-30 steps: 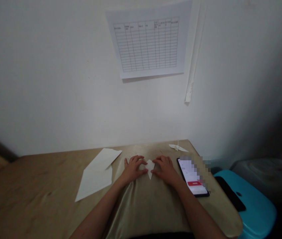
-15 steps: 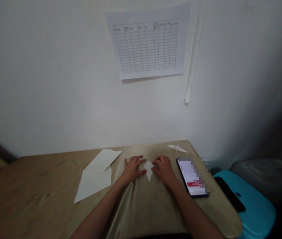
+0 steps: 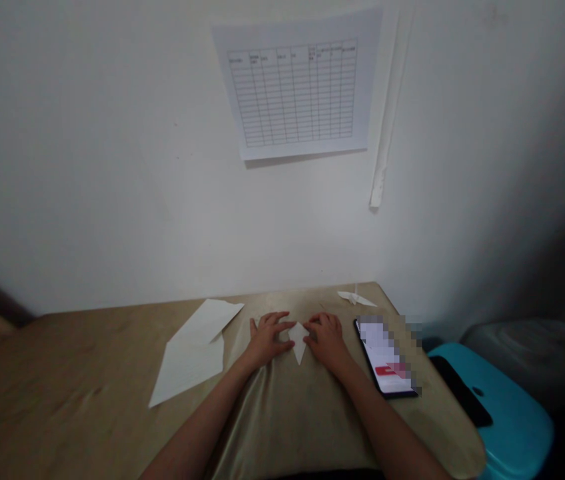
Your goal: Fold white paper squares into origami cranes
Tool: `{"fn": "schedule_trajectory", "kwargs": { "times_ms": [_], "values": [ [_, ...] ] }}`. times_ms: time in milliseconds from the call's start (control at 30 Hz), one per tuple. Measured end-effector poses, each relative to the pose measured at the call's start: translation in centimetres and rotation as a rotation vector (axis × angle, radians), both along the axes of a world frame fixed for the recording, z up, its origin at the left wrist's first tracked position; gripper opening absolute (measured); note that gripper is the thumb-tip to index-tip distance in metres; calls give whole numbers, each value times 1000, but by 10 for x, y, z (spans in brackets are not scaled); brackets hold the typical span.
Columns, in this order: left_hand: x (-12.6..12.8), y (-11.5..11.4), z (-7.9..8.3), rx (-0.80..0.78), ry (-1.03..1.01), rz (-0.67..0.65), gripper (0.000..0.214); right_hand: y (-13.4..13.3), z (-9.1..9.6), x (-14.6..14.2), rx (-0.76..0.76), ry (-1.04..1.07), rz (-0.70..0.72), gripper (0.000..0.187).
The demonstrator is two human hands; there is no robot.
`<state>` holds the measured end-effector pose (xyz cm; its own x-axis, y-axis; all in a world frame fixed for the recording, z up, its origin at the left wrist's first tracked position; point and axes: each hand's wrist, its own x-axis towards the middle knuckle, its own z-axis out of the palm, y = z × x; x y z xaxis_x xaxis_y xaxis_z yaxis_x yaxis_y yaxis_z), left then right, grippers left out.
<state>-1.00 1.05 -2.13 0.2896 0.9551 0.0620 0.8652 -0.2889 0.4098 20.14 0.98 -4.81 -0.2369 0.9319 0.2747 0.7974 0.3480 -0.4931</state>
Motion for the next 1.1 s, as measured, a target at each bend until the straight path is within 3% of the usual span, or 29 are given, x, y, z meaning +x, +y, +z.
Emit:
{"fn": "schedule_trajectory", "kwargs": {
  "times_ms": [567, 1100],
  "values": [
    [5, -4, 4, 9, -59, 9, 47, 6, 0, -4, 119, 36, -36, 12],
    [9, -8, 7, 11, -103, 3, 39, 0, 9, -4, 122, -21, -17, 8]
  ]
}}
